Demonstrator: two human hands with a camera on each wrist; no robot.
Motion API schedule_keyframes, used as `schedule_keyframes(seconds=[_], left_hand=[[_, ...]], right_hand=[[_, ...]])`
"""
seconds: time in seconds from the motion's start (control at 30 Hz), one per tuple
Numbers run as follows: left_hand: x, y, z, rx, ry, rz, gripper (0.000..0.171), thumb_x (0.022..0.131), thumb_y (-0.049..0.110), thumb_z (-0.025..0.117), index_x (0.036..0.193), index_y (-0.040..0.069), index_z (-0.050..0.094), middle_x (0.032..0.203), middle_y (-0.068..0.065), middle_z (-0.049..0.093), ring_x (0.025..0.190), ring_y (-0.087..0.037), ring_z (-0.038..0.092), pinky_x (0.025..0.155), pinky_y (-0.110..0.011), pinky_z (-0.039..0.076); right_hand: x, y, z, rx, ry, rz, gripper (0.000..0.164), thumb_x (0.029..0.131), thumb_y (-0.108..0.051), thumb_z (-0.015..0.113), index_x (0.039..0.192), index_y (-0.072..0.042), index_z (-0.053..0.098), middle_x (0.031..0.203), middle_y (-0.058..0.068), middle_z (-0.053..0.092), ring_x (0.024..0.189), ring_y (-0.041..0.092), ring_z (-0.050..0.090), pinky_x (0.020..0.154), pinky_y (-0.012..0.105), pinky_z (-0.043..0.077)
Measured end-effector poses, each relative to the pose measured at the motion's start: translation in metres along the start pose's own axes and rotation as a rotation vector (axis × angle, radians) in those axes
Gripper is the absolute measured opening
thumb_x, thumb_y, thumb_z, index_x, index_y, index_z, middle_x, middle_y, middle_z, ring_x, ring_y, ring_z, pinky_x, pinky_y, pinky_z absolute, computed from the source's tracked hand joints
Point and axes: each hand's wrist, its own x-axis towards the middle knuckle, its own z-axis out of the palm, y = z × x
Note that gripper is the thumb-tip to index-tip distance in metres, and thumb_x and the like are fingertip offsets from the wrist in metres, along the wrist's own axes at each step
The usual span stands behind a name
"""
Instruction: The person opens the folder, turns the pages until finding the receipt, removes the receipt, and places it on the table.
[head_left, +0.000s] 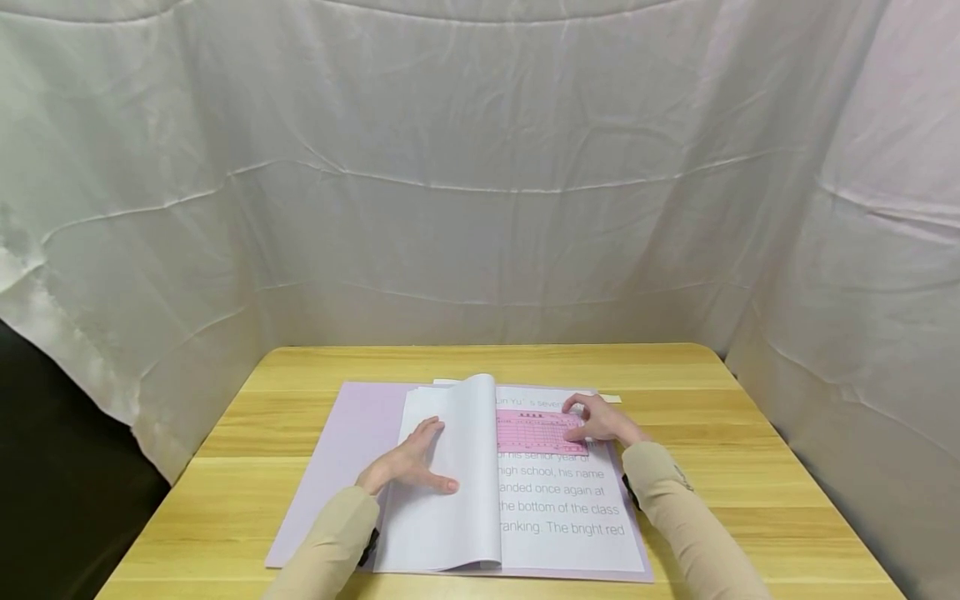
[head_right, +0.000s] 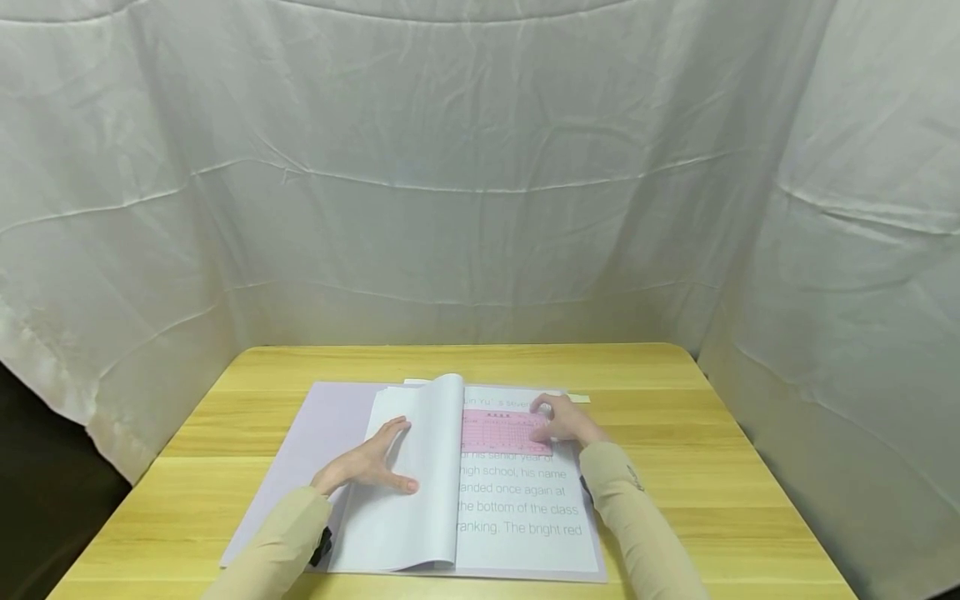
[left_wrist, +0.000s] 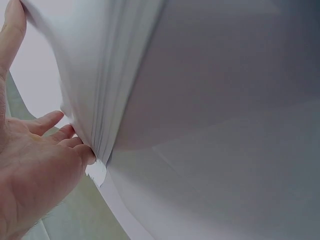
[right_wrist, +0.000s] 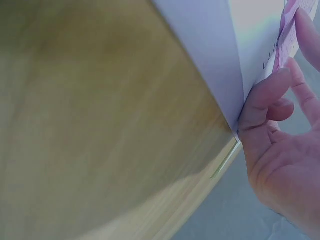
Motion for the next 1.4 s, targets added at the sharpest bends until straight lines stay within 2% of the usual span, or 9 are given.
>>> schedule_keyframes(seconds=[0.17, 0.33, 0.5, 0.67, 0.77, 0.97, 1.17, 1.4], left_hand=[[0.0, -0.001, 0.0, 0.002, 0.001, 0.005, 0.117, 0.075, 0.044, 0.087, 0.156, -0.007, 0.02, 0.164, -0.031, 0.014, 0.15, -0.053, 0.021, 0.118, -0.069, 0.028], [-0.001, 0.0, 0.0, -0.002, 0.001, 0.005, 0.116, 0.075, 0.043, 0.087, 0.156, -0.007, 0.02, 0.164, -0.031, 0.014, 0.15, -0.053, 0.021, 0.119, -0.069, 0.027], [-0.001, 0.0, 0.0, -0.001, 0.004, 0.005, 0.116, 0.074, 0.041, 0.088, 0.156, -0.007, 0.02, 0.164, -0.031, 0.014, 0.15, -0.052, 0.021, 0.12, -0.068, 0.027], [-0.002, 0.002, 0.0, 0.004, 0.006, 0.0, 0.116, 0.074, 0.04, 0.088, 0.156, -0.007, 0.02, 0.164, -0.031, 0.015, 0.151, -0.052, 0.021, 0.12, -0.067, 0.026], [-0.002, 0.003, 0.0, 0.01, 0.006, -0.005, 0.116, 0.074, 0.041, 0.088, 0.156, -0.007, 0.019, 0.164, -0.031, 0.015, 0.151, -0.051, 0.02, 0.12, -0.067, 0.026], [-0.002, 0.004, 0.0, 0.011, 0.01, -0.015, 0.117, 0.074, 0.042, 0.088, 0.156, -0.006, 0.019, 0.164, -0.031, 0.014, 0.152, -0.051, 0.019, 0.121, -0.067, 0.024], [0.0, 0.002, 0.0, 0.015, 0.008, -0.012, 0.118, 0.074, 0.043, 0.088, 0.156, -0.006, 0.019, 0.164, -0.031, 0.014, 0.152, -0.051, 0.018, 0.121, -0.066, 0.024], [0.001, -0.001, 0.002, 0.014, 0.009, -0.008, 0.118, 0.074, 0.043, 0.088, 0.156, -0.006, 0.019, 0.164, -0.032, 0.014, 0.151, -0.051, 0.019, 0.121, -0.067, 0.025]], right_hand=[[-0.001, -0.001, 0.002, -0.012, 0.012, 0.036, 0.04, 0.081, -0.018, 0.084, 0.113, -0.011, 0.06, 0.103, 0.018, 0.05, 0.063, 0.016, 0.047, 0.052, 0.022, 0.043], [-0.003, -0.003, 0.003, -0.004, 0.018, 0.055, 0.037, 0.081, -0.018, 0.083, 0.107, -0.007, 0.059, 0.108, 0.019, 0.048, 0.068, 0.017, 0.047, 0.054, 0.022, 0.043], [-0.005, -0.004, 0.002, -0.017, 0.019, 0.037, 0.037, 0.083, -0.017, 0.082, 0.104, -0.002, 0.056, 0.099, 0.014, 0.045, 0.068, 0.017, 0.046, 0.054, 0.023, 0.043], [-0.006, -0.005, 0.001, 0.005, 0.025, 0.037, 0.037, 0.082, -0.014, 0.083, 0.1, 0.0, 0.054, 0.086, 0.007, 0.045, 0.062, 0.014, 0.046, 0.051, 0.022, 0.041], [-0.007, -0.005, 0.001, 0.057, 0.028, 0.053, 0.036, 0.082, -0.012, 0.082, 0.099, -0.001, 0.052, 0.081, 0.004, 0.044, 0.059, 0.012, 0.044, 0.051, 0.021, 0.04], [-0.009, -0.001, -0.001, 0.23, 0.044, 0.1, 0.042, 0.081, -0.005, 0.079, 0.11, 0.003, 0.05, 0.076, 0.001, 0.047, 0.056, 0.011, 0.044, 0.051, 0.021, 0.041], [-0.014, 0.004, -0.005, 0.359, 0.035, 0.147, 0.053, 0.081, -0.007, 0.079, 0.121, 0.008, 0.049, 0.082, 0.004, 0.059, 0.062, 0.012, 0.053, 0.056, 0.023, 0.048], [-0.021, 0.007, -0.009, 0.488, -0.002, 0.149, 0.049, 0.086, -0.007, 0.074, 0.123, 0.012, 0.048, 0.083, 0.006, 0.068, 0.067, 0.013, 0.062, 0.06, 0.025, 0.055]])
